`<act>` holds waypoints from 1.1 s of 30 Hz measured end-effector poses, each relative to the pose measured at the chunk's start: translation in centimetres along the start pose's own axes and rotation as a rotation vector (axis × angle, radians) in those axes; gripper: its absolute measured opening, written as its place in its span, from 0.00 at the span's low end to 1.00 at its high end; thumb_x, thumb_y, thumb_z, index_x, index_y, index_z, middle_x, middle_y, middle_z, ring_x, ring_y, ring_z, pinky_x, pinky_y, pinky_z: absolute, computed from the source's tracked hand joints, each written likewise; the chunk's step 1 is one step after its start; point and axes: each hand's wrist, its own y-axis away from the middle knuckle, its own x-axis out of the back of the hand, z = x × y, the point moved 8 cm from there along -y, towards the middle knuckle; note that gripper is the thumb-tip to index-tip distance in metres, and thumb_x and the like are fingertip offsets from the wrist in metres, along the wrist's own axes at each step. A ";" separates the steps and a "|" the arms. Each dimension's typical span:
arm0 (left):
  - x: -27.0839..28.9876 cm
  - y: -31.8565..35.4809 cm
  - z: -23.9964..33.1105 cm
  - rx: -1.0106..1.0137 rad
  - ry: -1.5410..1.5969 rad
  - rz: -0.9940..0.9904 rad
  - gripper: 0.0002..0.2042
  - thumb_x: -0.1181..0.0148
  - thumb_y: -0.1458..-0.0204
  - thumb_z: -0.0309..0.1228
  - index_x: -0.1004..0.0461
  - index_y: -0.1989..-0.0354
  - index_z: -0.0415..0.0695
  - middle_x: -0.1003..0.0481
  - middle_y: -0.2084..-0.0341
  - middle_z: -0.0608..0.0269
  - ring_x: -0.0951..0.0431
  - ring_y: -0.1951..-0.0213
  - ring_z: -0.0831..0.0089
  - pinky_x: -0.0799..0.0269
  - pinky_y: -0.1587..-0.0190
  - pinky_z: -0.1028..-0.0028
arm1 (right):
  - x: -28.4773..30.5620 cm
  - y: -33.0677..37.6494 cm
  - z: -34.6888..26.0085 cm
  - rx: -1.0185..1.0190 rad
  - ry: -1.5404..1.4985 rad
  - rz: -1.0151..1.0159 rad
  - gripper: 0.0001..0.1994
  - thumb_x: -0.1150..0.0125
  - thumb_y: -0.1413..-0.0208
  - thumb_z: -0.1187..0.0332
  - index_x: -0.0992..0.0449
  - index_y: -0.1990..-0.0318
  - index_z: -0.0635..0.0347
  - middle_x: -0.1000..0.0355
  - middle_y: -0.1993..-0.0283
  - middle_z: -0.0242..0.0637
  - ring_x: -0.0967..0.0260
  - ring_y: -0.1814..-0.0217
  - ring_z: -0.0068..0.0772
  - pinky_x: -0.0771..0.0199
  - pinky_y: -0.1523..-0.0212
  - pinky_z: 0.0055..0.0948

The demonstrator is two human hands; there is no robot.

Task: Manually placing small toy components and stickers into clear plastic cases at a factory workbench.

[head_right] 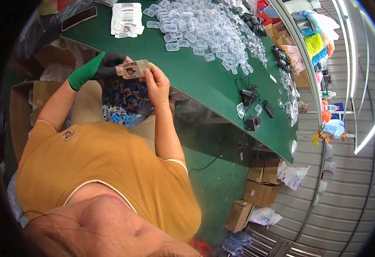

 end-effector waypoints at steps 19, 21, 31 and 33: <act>-4.3 4.0 -1.8 0.028 -0.076 0.357 0.20 0.34 0.44 0.29 0.24 0.43 0.40 0.19 0.64 0.58 0.21 0.72 0.74 0.23 0.68 0.72 | 2.2 -3.7 -0.8 0.047 0.446 0.003 0.13 0.34 0.39 0.67 0.22 0.51 0.65 0.23 0.55 0.38 0.25 0.52 0.35 0.26 0.49 0.34; -5.3 4.1 -3.2 0.258 0.223 0.335 0.24 0.35 0.41 0.31 0.30 0.37 0.39 0.21 0.61 0.62 0.22 0.73 0.82 0.24 0.69 0.77 | 3.3 -7.0 -1.0 0.140 0.685 0.027 0.17 0.35 0.38 0.63 0.23 0.48 0.65 0.22 0.49 0.45 0.24 0.45 0.43 0.27 0.42 0.41; -4.1 4.9 -3.3 0.213 -0.054 0.308 0.41 0.26 0.53 0.38 0.40 0.31 0.41 0.29 0.43 0.54 0.30 0.41 0.67 0.34 0.39 0.66 | -2.8 -0.8 0.7 0.324 1.083 -0.148 0.24 0.33 0.43 0.60 0.26 0.42 0.62 0.34 0.33 0.52 0.43 0.26 0.57 0.43 0.28 0.57; -4.6 4.6 -4.0 0.174 -0.045 0.285 0.41 0.26 0.53 0.36 0.40 0.31 0.41 0.28 0.43 0.54 0.30 0.42 0.68 0.33 0.39 0.66 | -2.1 0.6 0.4 0.491 1.006 -0.133 0.15 0.36 0.43 0.73 0.22 0.47 0.59 0.30 0.40 0.48 0.36 0.33 0.55 0.33 0.34 0.48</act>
